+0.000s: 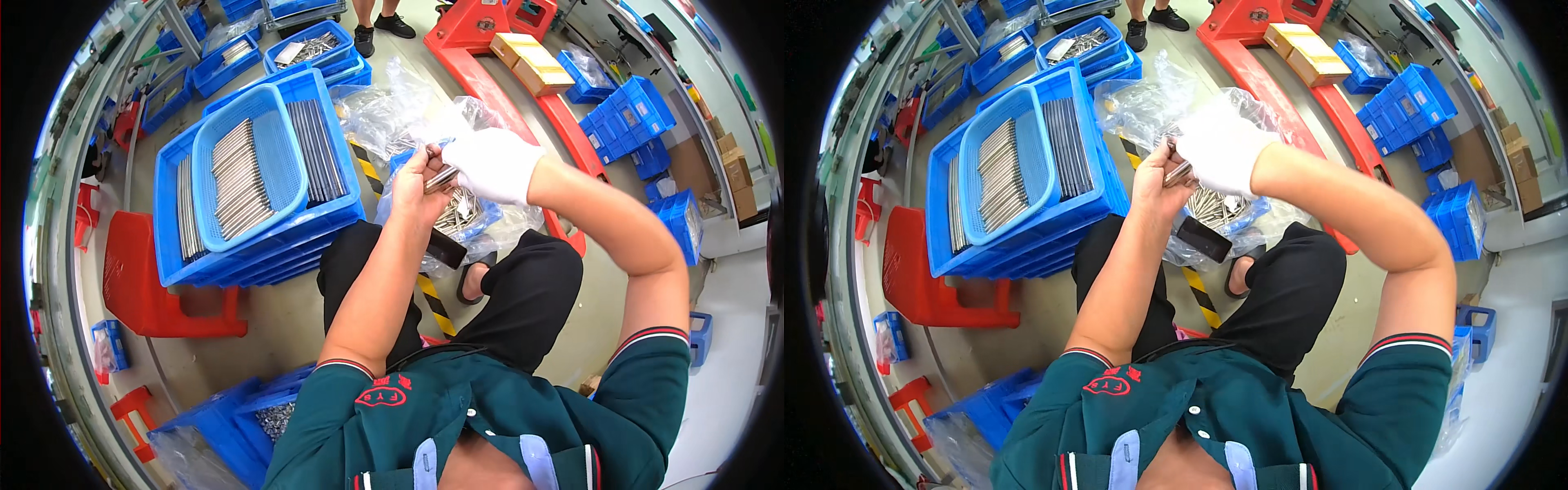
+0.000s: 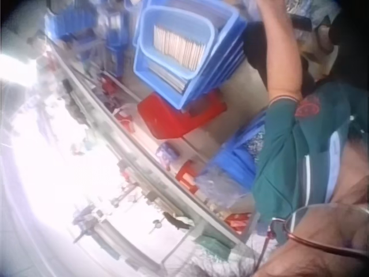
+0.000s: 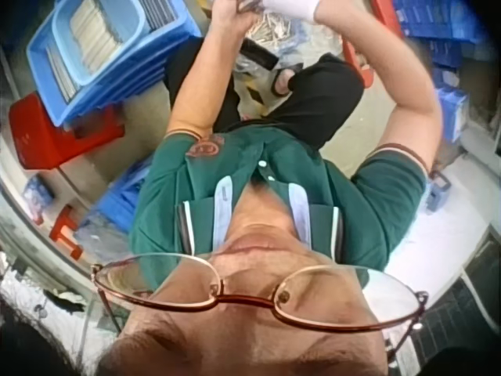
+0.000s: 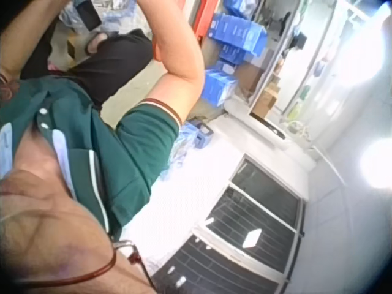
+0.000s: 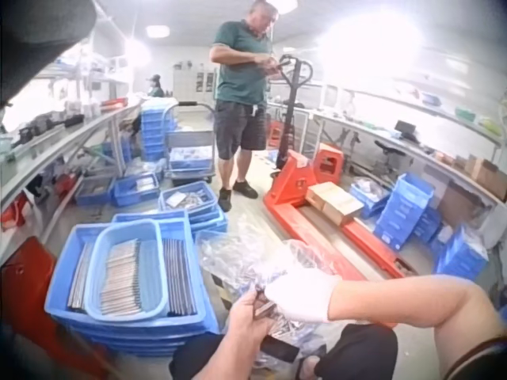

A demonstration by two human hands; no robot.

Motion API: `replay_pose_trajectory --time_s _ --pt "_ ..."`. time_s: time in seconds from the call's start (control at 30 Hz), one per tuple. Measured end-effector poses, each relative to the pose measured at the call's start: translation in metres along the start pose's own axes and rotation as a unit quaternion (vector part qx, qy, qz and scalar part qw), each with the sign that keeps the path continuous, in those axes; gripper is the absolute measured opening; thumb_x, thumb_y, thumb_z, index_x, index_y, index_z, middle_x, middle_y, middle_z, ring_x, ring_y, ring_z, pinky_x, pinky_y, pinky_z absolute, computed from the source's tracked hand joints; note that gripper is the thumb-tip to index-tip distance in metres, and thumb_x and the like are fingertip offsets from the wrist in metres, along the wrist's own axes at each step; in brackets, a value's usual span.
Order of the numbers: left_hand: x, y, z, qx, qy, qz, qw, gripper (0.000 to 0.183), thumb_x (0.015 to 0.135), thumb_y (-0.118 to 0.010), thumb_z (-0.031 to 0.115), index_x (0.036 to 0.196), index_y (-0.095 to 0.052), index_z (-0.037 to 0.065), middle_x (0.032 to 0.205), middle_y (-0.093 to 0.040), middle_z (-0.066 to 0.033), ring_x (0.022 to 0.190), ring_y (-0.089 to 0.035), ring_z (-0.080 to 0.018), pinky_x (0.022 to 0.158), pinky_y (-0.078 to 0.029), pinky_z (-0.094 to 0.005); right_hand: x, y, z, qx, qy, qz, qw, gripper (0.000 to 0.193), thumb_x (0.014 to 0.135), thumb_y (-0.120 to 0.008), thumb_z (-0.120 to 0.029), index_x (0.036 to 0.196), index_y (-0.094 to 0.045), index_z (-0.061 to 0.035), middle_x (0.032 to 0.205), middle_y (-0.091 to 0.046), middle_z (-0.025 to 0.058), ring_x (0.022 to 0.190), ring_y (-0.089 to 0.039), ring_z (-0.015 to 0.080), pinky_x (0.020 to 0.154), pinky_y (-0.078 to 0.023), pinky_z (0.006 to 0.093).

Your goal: The person sits on a low stool in a factory setting, handling small metal rods. They pick up bundles of rods from a plastic bag on their lap, inspect them, and place them into a blue plastic crate. The person repeats this process, moving rods from the bag to the crate.

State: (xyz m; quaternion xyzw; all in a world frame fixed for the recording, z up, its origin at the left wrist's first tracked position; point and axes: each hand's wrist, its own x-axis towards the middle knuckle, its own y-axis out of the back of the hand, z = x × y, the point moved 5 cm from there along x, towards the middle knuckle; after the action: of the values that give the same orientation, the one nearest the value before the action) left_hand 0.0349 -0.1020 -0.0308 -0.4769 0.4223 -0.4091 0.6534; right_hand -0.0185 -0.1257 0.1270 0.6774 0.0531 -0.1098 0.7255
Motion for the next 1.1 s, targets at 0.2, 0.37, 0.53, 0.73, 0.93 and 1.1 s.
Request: replay_pose_trajectory --time_s 0.2,0.37,0.53,0.73,0.93,1.1 --pt "0.007 0.016 -0.006 0.078 0.040 0.083 0.993 0.027 0.097 -0.042 0.029 0.088 -0.055 0.008 0.084 -0.063 -0.0089 0.070 -0.058 -0.0217 0.053 -0.043 -0.0308 -0.016 -0.043 0.017 0.182 -0.032 0.135 0.973 0.026 0.080 -0.061 -0.026 0.094 -0.060 -0.0037 0.084 -0.063 0.0162 0.077 -0.061 0.0333 0.070 -0.048 0.0405" --pt "-0.002 0.014 0.001 0.150 0.044 0.104 0.982 0.027 0.097 -0.043 0.028 0.087 -0.055 0.006 0.088 -0.065 -0.0145 0.078 -0.063 -0.0254 0.060 -0.050 -0.0341 -0.015 -0.098 0.032 0.282 -0.040 0.131 0.950 0.022 0.083 -0.058 -0.026 0.087 -0.059 -0.0045 0.081 -0.061 0.0158 0.077 -0.060 0.0334 0.067 -0.047 0.0404" --pt "-0.007 0.005 0.017 0.226 -0.046 0.150 0.961 0.024 0.098 -0.041 0.021 0.089 -0.051 0.001 0.096 -0.063 -0.0225 0.088 -0.063 -0.0343 0.080 -0.054 -0.0458 -0.010 -0.131 0.023 0.385 -0.050 0.169 0.906 0.026 0.085 -0.056 -0.026 0.094 -0.057 -0.0017 0.084 -0.060 0.0169 0.078 -0.058 0.0344 0.069 -0.045 0.0418" --pt "-0.012 0.007 0.029 0.213 -0.111 0.147 0.959 0.025 0.098 -0.044 0.026 0.090 -0.053 0.003 0.086 -0.060 -0.0105 0.079 -0.059 -0.0211 0.077 -0.052 -0.0377 -0.022 -0.135 0.035 0.620 -0.151 0.136 0.758 0.030 0.088 -0.055 -0.029 0.092 -0.059 0.0007 0.075 -0.056 0.0086 0.071 -0.052 0.0173 0.065 -0.042 0.0330" --pt "-0.015 -0.006 0.019 0.219 -0.071 0.041 0.972 0.019 0.094 -0.054 0.019 0.096 -0.057 0.000 0.071 -0.053 -0.0022 0.064 -0.049 -0.0115 0.063 -0.046 -0.0273 -0.030 -0.117 0.051 0.607 -0.168 0.227 0.743 0.031 0.088 -0.056 -0.030 0.089 -0.059 0.0005 0.071 -0.055 0.0098 0.066 -0.050 0.0181 0.062 -0.041 0.0331" --pt "-0.018 -0.015 0.014 0.259 -0.060 0.026 0.964 0.019 0.093 -0.056 0.017 0.099 -0.058 -0.001 0.074 -0.055 -0.0039 0.065 -0.050 -0.0119 0.063 -0.046 -0.0278 -0.036 -0.105 0.058 0.558 -0.168 0.247 0.774 0.024 0.089 -0.056 -0.024 0.091 -0.059 0.0001 0.077 -0.055 0.0058 0.071 -0.050 0.0114 0.064 -0.042 0.0276"
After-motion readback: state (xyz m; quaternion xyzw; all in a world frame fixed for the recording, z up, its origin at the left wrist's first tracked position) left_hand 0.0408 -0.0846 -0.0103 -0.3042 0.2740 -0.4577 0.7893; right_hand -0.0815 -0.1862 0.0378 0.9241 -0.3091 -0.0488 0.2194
